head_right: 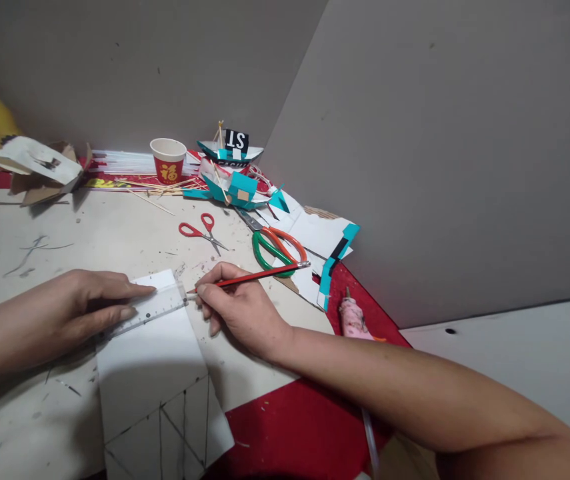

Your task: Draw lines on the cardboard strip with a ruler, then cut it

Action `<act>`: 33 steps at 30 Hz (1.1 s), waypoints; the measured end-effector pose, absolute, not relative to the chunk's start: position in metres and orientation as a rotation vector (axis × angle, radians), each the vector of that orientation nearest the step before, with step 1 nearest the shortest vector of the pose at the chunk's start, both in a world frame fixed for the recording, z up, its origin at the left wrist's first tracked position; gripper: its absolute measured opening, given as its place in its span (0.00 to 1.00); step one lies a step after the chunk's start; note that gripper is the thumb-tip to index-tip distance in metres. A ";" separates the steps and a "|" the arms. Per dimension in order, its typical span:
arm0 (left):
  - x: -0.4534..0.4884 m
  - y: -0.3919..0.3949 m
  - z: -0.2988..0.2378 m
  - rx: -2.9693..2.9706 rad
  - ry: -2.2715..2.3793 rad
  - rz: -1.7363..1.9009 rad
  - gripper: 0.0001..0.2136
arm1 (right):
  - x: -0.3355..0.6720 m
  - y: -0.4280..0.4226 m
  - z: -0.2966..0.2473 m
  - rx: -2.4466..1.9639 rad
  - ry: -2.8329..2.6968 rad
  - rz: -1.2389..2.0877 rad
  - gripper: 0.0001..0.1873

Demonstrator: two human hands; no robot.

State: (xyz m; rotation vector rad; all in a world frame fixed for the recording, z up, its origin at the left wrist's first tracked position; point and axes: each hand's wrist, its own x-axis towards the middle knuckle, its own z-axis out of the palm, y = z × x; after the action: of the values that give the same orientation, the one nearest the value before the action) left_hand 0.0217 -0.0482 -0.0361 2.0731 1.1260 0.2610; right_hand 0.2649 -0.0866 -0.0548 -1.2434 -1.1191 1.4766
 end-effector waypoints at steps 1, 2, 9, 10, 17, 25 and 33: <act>0.022 -0.048 -0.036 2.070 1.126 0.258 0.19 | 0.265 -0.087 -0.055 -1.245 -1.120 1.476 0.08; 0.022 -0.048 -0.035 2.066 1.127 0.254 0.19 | 0.266 -0.087 -0.055 -1.247 -1.120 1.475 0.08; 0.020 -0.045 -0.032 2.064 1.143 0.182 0.22 | 0.267 -0.086 -0.056 -1.263 -1.101 1.476 0.08; 0.020 -0.045 -0.032 2.067 1.144 0.172 0.22 | 0.267 -0.086 -0.056 -1.265 -1.097 1.477 0.08; 0.019 -0.046 -0.031 2.073 1.142 0.157 0.22 | 0.267 -0.084 -0.056 -1.273 -1.088 1.480 0.09; 0.018 -0.044 -0.033 2.064 1.113 0.172 0.20 | 0.265 -0.093 -0.056 -1.297 -1.273 1.450 0.08; 0.016 -0.045 -0.033 2.114 0.994 0.214 0.16 | 0.250 -0.096 -0.058 -1.198 -1.603 1.299 0.04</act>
State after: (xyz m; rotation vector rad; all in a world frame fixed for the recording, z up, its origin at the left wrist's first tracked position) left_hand 0.0161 -0.0452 -0.0327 2.1144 0.9942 0.2139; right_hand 0.2500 -0.0963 -0.0579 -1.1982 -1.6034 1.2990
